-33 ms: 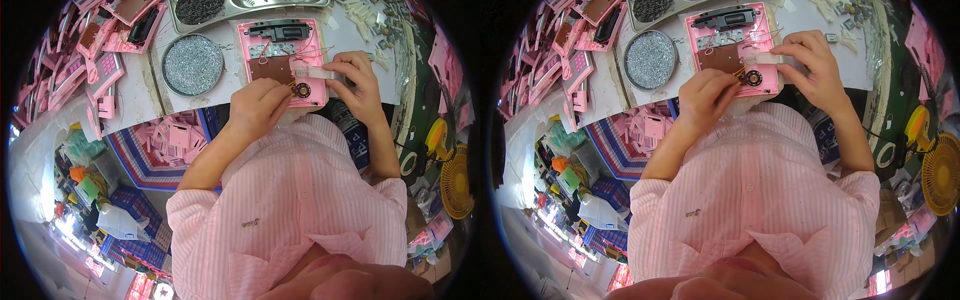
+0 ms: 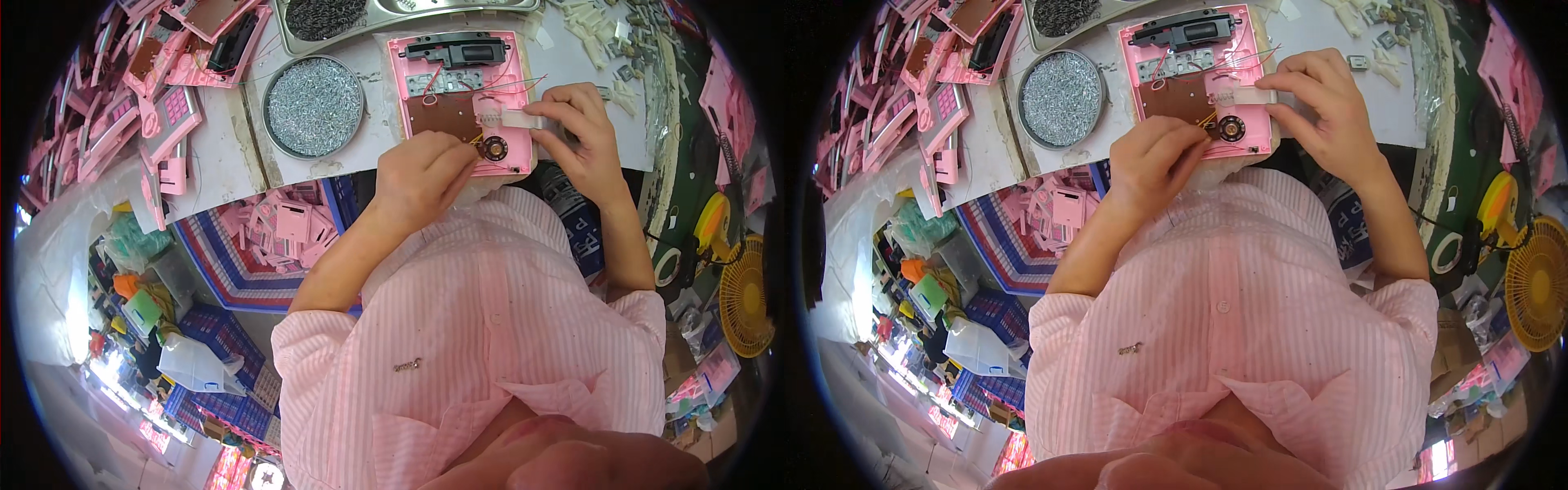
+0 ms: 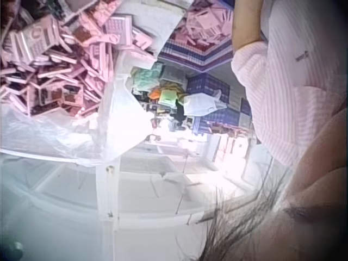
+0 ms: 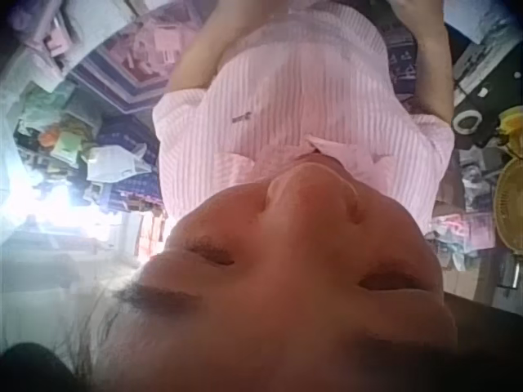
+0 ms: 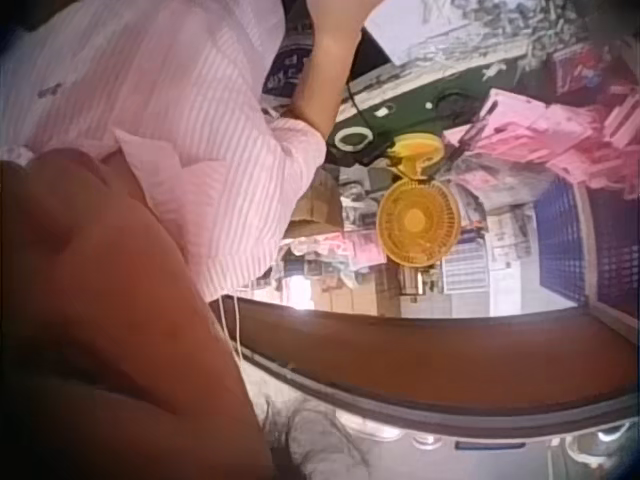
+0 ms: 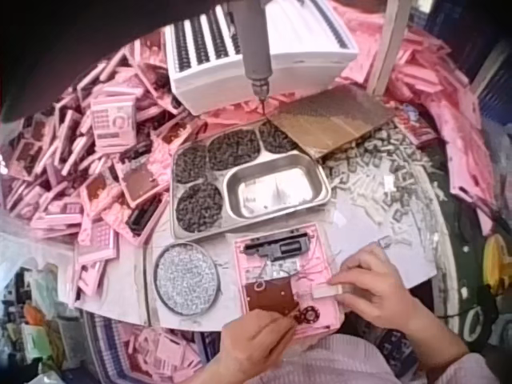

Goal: Assembling pink electronic toy components using an electric screwdriver and a soldering iron.

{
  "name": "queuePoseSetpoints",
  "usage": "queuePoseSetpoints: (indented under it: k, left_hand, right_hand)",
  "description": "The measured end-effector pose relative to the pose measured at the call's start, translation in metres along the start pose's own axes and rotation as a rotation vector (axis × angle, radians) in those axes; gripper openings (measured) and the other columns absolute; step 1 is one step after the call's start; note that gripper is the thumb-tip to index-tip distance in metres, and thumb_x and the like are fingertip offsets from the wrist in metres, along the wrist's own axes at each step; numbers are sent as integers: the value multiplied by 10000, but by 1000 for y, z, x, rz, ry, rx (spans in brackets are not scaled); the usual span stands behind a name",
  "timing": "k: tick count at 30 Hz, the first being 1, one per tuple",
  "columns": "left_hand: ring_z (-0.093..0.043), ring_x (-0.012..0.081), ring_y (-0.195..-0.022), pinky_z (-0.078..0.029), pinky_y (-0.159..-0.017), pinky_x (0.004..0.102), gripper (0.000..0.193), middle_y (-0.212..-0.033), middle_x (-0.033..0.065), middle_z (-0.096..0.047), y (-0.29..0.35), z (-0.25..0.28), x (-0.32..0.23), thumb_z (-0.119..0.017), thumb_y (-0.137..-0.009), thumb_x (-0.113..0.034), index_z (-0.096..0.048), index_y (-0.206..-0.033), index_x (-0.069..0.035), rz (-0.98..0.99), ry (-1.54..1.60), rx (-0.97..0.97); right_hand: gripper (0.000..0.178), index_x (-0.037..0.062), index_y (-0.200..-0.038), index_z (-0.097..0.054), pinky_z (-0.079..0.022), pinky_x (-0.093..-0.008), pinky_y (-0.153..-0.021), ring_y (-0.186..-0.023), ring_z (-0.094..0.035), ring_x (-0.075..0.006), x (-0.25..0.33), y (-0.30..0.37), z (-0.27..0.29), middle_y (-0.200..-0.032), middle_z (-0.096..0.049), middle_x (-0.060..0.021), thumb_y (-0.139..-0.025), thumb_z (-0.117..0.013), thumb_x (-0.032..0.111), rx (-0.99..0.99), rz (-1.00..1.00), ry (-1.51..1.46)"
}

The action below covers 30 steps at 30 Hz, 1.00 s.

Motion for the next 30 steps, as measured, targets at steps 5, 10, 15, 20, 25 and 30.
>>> queuePoseSetpoints:
  k: [5, 10, 15, 20, 25, 30]
  left_hand:
    - [-654, 237, -719, -507, -591, 334, 255, -860, 56, -679, 4, -3, 5, -823, -721, -44, -690, -935, -82, -106, -19, 3]
    - [-657, 262, -823, -510, -679, 364, 311, -928, 60, -673, 0, -7, 13, -825, -693, -80, -679, -967, -92, -212, 20, 37]
    - [-648, 247, -846, -498, -685, 361, 329, -1015, 56, -669, 1, -6, 16, -797, -731, -102, -676, -1037, -98, -187, 27, 100]
    - [-609, 214, -820, -484, -673, 357, 484, -1147, 20, -661, -8, -12, 12, -753, -760, -151, -649, -1231, -116, -151, -4, 60]
    - [-578, 195, -841, -487, -675, 351, 591, -1225, 11, -660, -16, -8, 8, -713, -798, -168, -607, -1379, -136, -150, -91, 262]
    - [-606, 175, -830, -465, -659, 324, 539, -1217, 10, -686, -13, -6, 15, -722, -770, -124, -643, -1303, -117, -214, -42, 208]
  right_hand:
    - [335, 79, -1082, -719, -478, -363, -788, -948, -557, -275, 9, -9, 2, -1006, -634, -68, -751, -772, 55, 59, 56, 126]
    - [324, 62, -1075, -717, -482, -370, -797, -934, -572, -284, 7, -16, -1, -1042, -655, -80, -755, -763, 47, 56, 135, 71]
    - [306, 54, -1079, -713, -479, -369, -819, -950, -586, -284, -10, -7, -13, -1076, -668, -91, -776, -750, 61, 20, 61, -105]
    - [265, 88, -1039, -718, -451, -367, -801, -960, -603, -263, 6, -17, -10, -1047, -669, -41, -776, -748, 78, 114, 78, 119]
    - [211, 94, -1011, -716, -470, -385, -847, -1058, -576, -243, 24, -21, -10, -1060, -659, -24, -808, -723, 152, 229, 69, 371]
    - [220, 54, -1035, -709, -491, -384, -926, -1038, -619, -298, -50, -27, 50, -1098, -673, -86, -819, -688, 90, -10, -226, 39]
Point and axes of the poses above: each hand's wrist, its own y-axis away from the middle knuckle, its own z-axis out of the back of the hand, x = y × z, the point moved 2 cm from there along -y, towards the middle knuckle
